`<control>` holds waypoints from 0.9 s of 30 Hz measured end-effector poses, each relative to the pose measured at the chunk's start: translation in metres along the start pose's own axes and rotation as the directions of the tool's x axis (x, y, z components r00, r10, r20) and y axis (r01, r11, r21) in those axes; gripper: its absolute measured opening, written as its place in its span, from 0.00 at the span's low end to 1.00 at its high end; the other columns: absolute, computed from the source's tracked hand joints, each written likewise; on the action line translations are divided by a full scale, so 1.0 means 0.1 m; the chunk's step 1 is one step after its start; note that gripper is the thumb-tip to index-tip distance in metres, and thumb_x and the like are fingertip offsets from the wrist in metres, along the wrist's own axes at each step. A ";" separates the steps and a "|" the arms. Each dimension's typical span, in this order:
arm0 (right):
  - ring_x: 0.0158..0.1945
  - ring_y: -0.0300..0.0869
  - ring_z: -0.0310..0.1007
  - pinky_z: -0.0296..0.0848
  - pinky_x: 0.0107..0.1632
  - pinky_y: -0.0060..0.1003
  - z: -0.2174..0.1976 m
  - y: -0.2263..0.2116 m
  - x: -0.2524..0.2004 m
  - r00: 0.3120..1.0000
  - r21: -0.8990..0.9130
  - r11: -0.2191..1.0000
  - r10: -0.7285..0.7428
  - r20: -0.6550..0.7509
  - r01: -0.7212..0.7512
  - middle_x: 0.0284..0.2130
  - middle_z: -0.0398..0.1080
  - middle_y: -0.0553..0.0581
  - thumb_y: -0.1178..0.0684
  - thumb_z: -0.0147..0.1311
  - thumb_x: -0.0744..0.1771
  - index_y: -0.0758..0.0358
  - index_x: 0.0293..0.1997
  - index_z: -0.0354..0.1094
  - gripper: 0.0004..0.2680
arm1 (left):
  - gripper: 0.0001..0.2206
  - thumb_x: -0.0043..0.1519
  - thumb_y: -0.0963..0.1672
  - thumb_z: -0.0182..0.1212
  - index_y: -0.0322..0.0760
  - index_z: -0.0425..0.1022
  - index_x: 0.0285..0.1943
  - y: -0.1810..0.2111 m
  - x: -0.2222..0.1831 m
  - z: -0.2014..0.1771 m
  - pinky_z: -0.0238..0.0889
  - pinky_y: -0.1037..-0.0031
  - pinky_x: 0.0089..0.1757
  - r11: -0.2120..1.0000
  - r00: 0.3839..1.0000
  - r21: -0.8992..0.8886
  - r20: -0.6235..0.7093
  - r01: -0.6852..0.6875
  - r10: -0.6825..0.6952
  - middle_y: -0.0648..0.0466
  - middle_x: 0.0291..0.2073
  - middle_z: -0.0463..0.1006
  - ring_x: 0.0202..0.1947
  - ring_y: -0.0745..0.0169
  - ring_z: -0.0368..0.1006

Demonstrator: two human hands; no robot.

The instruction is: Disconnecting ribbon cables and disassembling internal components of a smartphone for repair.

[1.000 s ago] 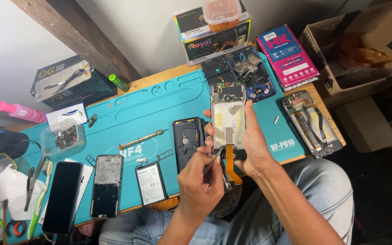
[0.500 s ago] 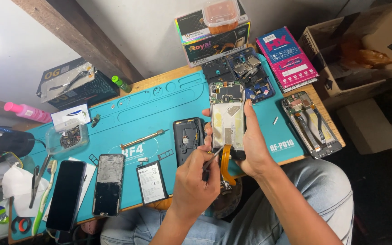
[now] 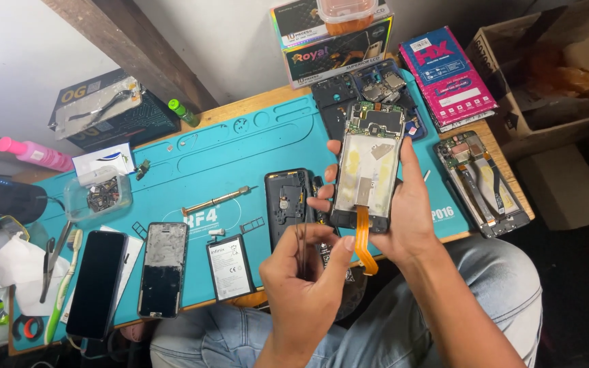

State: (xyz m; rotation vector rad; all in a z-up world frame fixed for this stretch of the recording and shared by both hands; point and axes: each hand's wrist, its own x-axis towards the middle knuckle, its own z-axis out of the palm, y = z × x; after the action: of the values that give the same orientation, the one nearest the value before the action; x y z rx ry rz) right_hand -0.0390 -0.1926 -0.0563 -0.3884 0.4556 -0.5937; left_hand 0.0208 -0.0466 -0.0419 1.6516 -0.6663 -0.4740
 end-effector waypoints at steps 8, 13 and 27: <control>0.42 0.62 0.79 0.79 0.53 0.60 -0.04 0.03 0.02 0.999 -0.010 0.999 -0.039 0.008 0.040 0.41 0.75 0.69 0.25 0.31 0.71 0.72 0.67 0.68 0.34 | 0.06 0.59 0.38 0.75 0.31 0.82 0.42 -0.05 -0.13 0.25 0.59 0.80 0.23 0.914 0.950 -0.270 0.007 0.304 -0.313 0.53 0.26 0.86 0.18 0.77 0.65; 0.40 0.55 0.78 0.79 0.46 0.54 -0.10 0.03 0.04 0.999 0.004 0.999 -0.033 0.037 0.033 0.42 0.77 0.67 0.27 0.35 0.72 0.71 0.67 0.69 0.32 | 0.09 0.58 0.41 0.79 0.37 0.79 0.37 -0.13 -0.24 0.30 0.51 0.80 0.21 0.985 0.987 -0.089 -0.053 0.145 -0.150 0.60 0.19 0.76 0.14 0.79 0.57; 0.38 0.49 0.76 0.80 0.41 0.46 -0.27 0.01 0.09 0.994 0.124 0.989 0.074 0.074 -0.083 0.46 0.77 0.62 0.30 0.37 0.74 0.68 0.72 0.67 0.29 | 0.08 0.61 0.42 0.74 0.36 0.77 0.38 -0.07 -0.22 0.28 0.48 0.80 0.21 0.981 0.983 0.083 -0.033 -0.176 0.180 0.62 0.14 0.64 0.13 0.78 0.52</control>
State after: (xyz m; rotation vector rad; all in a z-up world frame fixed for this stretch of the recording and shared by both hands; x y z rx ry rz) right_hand -0.0462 -0.2029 -0.0816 -0.2676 0.3626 -0.5278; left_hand -0.0131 -0.0524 -0.0552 1.6541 -0.8038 -0.2876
